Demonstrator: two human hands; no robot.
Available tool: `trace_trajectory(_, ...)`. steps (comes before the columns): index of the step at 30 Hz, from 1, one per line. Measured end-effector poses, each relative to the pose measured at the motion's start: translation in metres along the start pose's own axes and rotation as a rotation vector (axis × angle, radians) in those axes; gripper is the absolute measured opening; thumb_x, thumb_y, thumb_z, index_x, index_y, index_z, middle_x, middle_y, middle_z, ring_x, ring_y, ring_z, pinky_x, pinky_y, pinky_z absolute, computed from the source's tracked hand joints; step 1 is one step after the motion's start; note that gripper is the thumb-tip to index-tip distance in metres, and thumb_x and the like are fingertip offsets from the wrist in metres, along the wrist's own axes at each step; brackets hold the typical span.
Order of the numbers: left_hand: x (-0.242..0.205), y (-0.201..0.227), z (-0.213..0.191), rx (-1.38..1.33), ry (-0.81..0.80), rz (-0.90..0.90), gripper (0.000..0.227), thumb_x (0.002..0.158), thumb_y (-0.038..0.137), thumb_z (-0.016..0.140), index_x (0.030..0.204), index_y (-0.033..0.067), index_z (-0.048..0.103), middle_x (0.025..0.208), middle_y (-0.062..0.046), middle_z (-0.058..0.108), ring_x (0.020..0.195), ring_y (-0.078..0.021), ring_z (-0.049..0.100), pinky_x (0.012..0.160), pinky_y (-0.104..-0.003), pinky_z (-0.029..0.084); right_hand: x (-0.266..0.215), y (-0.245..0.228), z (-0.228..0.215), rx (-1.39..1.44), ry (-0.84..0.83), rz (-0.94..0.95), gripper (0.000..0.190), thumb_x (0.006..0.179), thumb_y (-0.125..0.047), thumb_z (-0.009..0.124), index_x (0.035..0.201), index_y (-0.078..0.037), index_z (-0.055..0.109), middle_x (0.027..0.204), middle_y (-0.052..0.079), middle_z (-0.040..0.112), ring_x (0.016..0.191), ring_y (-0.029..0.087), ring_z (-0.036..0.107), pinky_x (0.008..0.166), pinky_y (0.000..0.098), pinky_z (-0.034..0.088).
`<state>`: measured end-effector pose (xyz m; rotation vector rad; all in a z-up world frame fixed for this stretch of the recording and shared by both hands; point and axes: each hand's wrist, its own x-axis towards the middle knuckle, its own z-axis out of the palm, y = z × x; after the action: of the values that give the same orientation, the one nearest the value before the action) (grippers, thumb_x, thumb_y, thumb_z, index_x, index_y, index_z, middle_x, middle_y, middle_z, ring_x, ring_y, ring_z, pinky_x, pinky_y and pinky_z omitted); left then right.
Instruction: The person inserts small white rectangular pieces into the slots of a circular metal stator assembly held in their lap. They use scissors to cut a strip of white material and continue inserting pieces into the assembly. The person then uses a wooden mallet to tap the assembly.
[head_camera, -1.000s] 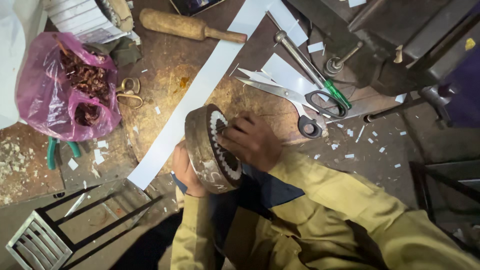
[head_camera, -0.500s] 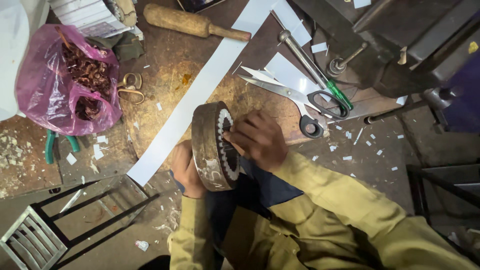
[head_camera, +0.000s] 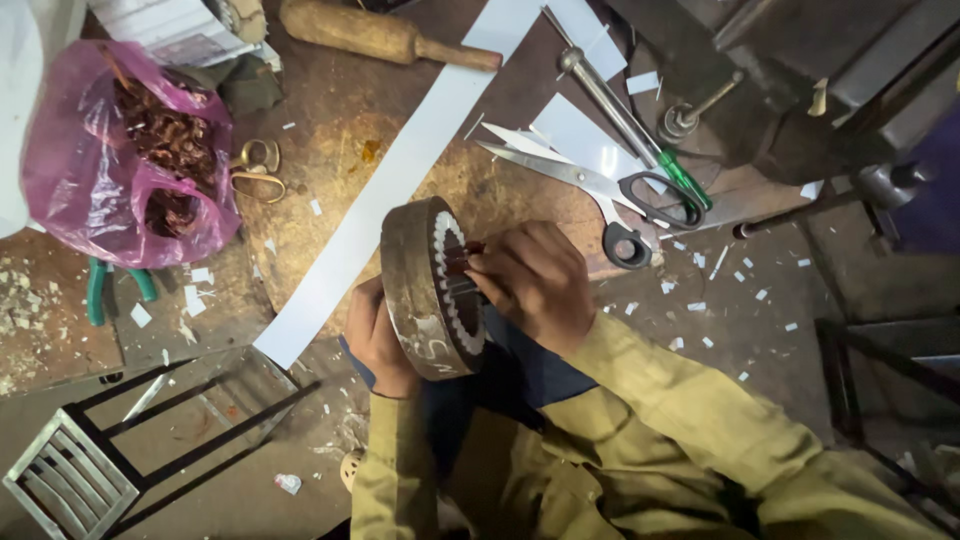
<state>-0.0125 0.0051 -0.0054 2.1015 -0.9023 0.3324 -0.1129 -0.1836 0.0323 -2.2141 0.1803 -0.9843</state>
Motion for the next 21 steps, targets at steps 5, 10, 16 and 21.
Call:
trace_trajectory(5, 0.006, -0.01, 0.0, -0.045, 0.004, 0.062, 0.012, 0.092, -0.002, 0.065, 0.103, -0.0076, 0.066, 0.099, -0.015, 0.065, 0.088, -0.0289, 0.066, 0.075, -0.038, 0.052, -0.002, 0.002, 0.02, -0.027, 0.131, -0.023, 0.018, 0.087, -0.012, 0.08, 0.08, -0.002, 0.067, 0.081, 0.009, 0.062, 0.08, 0.029, 0.063, 0.076, 0.0438, 0.052)
trace_trajectory(10, 0.003, -0.015, 0.005, -0.013, -0.041, 0.116, 0.013, 0.092, 0.001, 0.069, 0.103, -0.0064, 0.067, 0.098, -0.015, 0.065, 0.088, -0.0302, 0.065, 0.075, -0.038, 0.05, -0.005, 0.008, 0.012, 0.02, 0.011, 0.023, 0.018, 0.087, -0.018, 0.073, 0.088, -0.002, 0.066, 0.094, 0.012, 0.063, 0.089, 0.032, 0.063, 0.078, 0.0453, 0.052)
trace_trajectory(16, -0.005, -0.013, 0.009, -0.49, -0.044, -0.322, 0.023, 0.092, 0.002, 0.069, 0.112, -0.006, 0.06, 0.109, -0.014, 0.06, 0.097, -0.0273, 0.06, 0.09, -0.037, 0.05, -0.009, 0.01, 0.013, 0.154, -0.072, 0.032, 0.017, 0.093, -0.021, 0.068, 0.104, -0.008, 0.068, 0.113, 0.011, 0.063, 0.105, 0.031, 0.063, 0.088, 0.042, 0.052)
trace_trajectory(21, 0.013, -0.004, -0.008, -0.015, -0.032, 0.232, 0.017, 0.088, -0.001, 0.071, 0.102, -0.0083, 0.066, 0.102, -0.017, 0.066, 0.091, -0.0318, 0.065, 0.078, -0.039, 0.052, -0.007, 0.01, 0.019, 0.113, -0.099, -0.02, 0.017, 0.091, -0.014, 0.068, 0.108, -0.012, 0.071, 0.11, 0.01, 0.063, 0.104, 0.031, 0.062, 0.088, 0.0424, 0.05)
